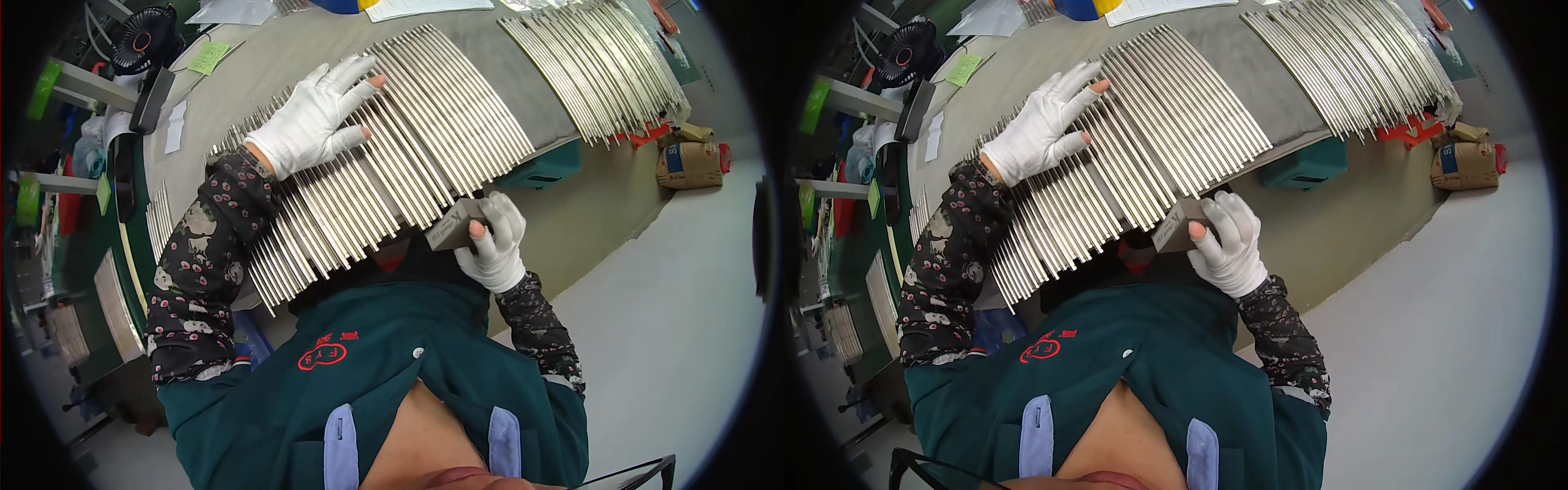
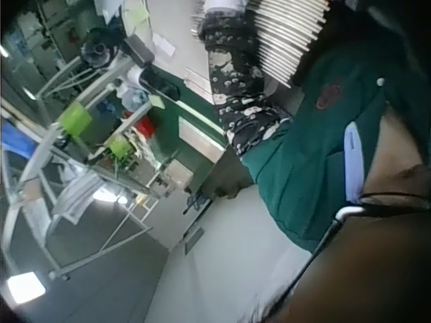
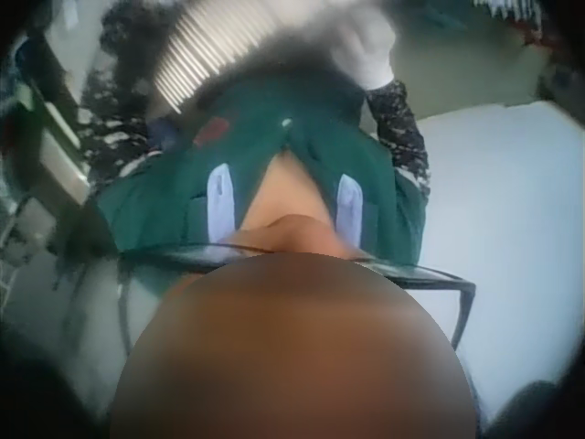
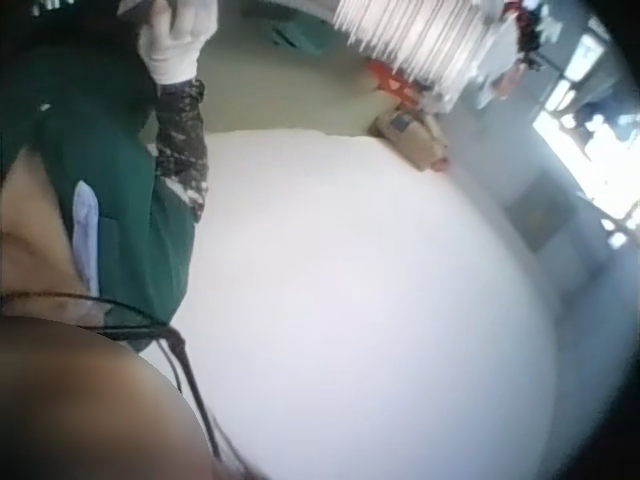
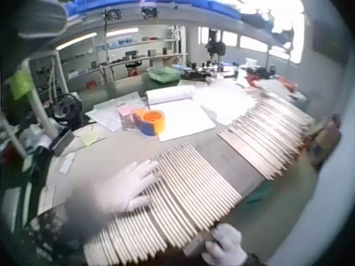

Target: Sanding and polishing thin metal or plastic rods using a sanding block at a workstation.

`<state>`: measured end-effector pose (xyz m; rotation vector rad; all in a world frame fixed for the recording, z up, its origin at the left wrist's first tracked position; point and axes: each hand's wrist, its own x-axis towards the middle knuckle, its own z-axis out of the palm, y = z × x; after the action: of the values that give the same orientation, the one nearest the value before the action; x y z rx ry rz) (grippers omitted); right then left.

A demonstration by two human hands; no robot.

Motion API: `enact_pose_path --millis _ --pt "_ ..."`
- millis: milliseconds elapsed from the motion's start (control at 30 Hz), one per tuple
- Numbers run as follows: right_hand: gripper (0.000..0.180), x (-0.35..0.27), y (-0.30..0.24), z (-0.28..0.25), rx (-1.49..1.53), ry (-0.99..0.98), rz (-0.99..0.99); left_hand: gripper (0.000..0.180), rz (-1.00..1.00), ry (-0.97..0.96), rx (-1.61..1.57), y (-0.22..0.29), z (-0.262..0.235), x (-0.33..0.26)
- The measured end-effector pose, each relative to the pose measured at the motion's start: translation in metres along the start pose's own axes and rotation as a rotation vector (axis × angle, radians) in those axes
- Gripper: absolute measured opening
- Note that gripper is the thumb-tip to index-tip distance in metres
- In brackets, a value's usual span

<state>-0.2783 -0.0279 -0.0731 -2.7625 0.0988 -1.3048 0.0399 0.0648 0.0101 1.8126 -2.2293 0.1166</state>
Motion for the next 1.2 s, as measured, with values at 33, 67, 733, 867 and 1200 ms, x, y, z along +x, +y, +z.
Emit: enact_pose_path --millis 33,67,733,867,1200 --pt "0.088 0.003 0.004 0.003 0.015 0.001 -0.01 0.067 -0.007 0.001 -0.001 0.002 0.002 -0.004" --pt "0.082 0.006 0.005 0.001 0.0 0.0 -0.026 0.065 0.009 -0.073 0.1 0.007 0.005 -0.005" --pt "0.033 -0.002 0.061 -0.006 -0.092 -0.355 -0.464 0.065 0.06 -0.14 0.25 0.01 0.019 0.015" --pt "0.019 0.021 0.05 -0.018 -0.088 -0.247 -0.414 0.064 0.05 -0.169 0.224 0.013 0.013 0.015" --pt "0.023 0.003 0.069 -0.037 -0.075 -0.325 -0.303 0.068 0.105 -0.157 0.184 0.018 0.005 0.051"
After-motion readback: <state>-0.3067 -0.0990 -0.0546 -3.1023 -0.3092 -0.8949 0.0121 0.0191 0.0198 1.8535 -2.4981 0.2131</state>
